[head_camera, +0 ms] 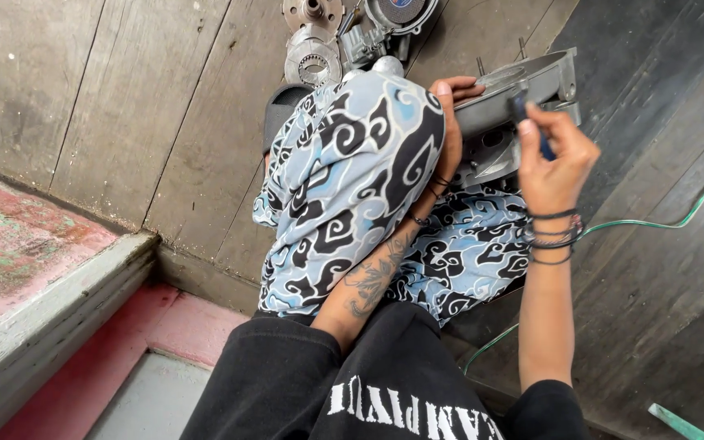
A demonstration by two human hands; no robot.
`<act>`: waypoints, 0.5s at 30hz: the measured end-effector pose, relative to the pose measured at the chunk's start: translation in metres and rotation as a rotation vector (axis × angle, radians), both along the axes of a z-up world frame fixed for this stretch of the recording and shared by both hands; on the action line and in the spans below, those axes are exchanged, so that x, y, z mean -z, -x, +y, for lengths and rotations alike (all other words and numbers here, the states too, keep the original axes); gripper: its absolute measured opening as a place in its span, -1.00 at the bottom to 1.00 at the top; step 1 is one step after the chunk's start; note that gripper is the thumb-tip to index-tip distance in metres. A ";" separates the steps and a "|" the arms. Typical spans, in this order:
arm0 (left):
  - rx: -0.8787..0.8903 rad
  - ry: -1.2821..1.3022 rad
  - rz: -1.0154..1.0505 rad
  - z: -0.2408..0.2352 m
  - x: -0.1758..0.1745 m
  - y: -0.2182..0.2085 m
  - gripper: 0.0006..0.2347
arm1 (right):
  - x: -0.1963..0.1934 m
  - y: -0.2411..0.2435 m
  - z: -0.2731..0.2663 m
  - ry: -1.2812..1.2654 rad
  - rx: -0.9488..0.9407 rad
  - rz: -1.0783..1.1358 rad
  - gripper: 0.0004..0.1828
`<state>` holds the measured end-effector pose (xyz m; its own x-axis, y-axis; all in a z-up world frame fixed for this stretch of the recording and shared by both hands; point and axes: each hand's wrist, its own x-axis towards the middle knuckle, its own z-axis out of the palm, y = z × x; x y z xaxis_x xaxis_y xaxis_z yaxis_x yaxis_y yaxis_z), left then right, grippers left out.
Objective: Cleaning and inspecting a motorcycle engine casing using a small hand tool while sitting on the floor.
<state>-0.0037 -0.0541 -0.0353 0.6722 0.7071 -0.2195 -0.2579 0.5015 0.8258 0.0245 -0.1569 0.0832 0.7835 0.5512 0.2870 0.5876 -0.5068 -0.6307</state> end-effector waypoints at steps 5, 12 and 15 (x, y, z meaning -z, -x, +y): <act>0.026 0.001 -0.029 -0.005 0.032 -0.004 -0.46 | 0.009 0.002 0.001 -0.021 0.043 -0.092 -0.92; 0.103 -0.174 0.007 0.017 0.018 0.004 -0.27 | -0.005 0.009 0.007 0.103 0.109 -0.104 -0.91; 0.115 -0.211 -0.005 0.024 -0.003 0.008 -0.25 | -0.015 0.008 0.009 0.125 0.170 -0.149 -0.91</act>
<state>-0.0121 -0.0304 -0.0321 0.7519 0.6554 -0.0714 -0.2130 0.3439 0.9145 0.0164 -0.1480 0.0986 0.8221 0.4533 0.3443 0.5690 -0.6747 -0.4702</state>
